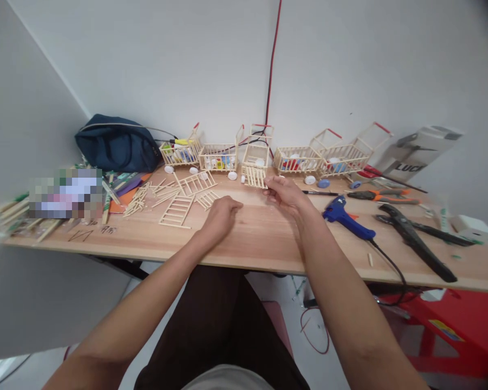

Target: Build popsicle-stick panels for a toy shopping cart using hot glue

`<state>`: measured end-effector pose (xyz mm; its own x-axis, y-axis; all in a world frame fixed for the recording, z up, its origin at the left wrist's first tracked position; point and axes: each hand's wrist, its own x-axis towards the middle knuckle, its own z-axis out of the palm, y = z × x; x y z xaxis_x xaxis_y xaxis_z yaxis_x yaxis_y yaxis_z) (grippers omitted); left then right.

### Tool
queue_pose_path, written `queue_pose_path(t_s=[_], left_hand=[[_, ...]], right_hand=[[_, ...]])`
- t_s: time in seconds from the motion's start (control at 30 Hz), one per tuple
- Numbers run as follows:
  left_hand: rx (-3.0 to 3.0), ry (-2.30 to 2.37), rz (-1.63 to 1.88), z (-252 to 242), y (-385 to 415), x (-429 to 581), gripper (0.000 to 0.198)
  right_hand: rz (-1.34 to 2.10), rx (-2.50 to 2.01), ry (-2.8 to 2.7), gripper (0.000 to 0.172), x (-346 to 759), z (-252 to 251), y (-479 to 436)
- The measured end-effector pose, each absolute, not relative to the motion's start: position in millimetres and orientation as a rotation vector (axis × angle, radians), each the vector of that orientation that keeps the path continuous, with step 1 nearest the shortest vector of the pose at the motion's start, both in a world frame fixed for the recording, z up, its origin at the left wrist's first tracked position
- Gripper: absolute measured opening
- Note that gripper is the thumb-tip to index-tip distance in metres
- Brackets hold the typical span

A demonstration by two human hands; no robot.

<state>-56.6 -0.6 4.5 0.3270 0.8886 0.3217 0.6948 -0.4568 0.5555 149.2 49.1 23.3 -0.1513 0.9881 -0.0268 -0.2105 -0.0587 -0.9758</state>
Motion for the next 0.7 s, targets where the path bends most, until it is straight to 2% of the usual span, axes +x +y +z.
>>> queue_pose_path(t_s=[0.2, 0.47, 0.57, 0.7], left_hand=[[2.780, 1.386, 0.495, 0, -14, -45, 0.027], [2.863, 1.443, 0.225, 11, -39, -48, 0.028], [2.834, 1.432, 0.243, 12, -38, -50, 0.028], [2.722, 1.242, 0.516, 4, -23, -53, 0.025]], right_hand=[[1.442, -0.993, -1.117, 0.045, 150, 23, 48], [1.437, -1.006, -1.106, 0.042, 149, 26, 47], [1.431, -1.011, -1.103, 0.039, 150, 25, 48], [1.433, -1.015, -1.109, 0.039, 150, 25, 48]])
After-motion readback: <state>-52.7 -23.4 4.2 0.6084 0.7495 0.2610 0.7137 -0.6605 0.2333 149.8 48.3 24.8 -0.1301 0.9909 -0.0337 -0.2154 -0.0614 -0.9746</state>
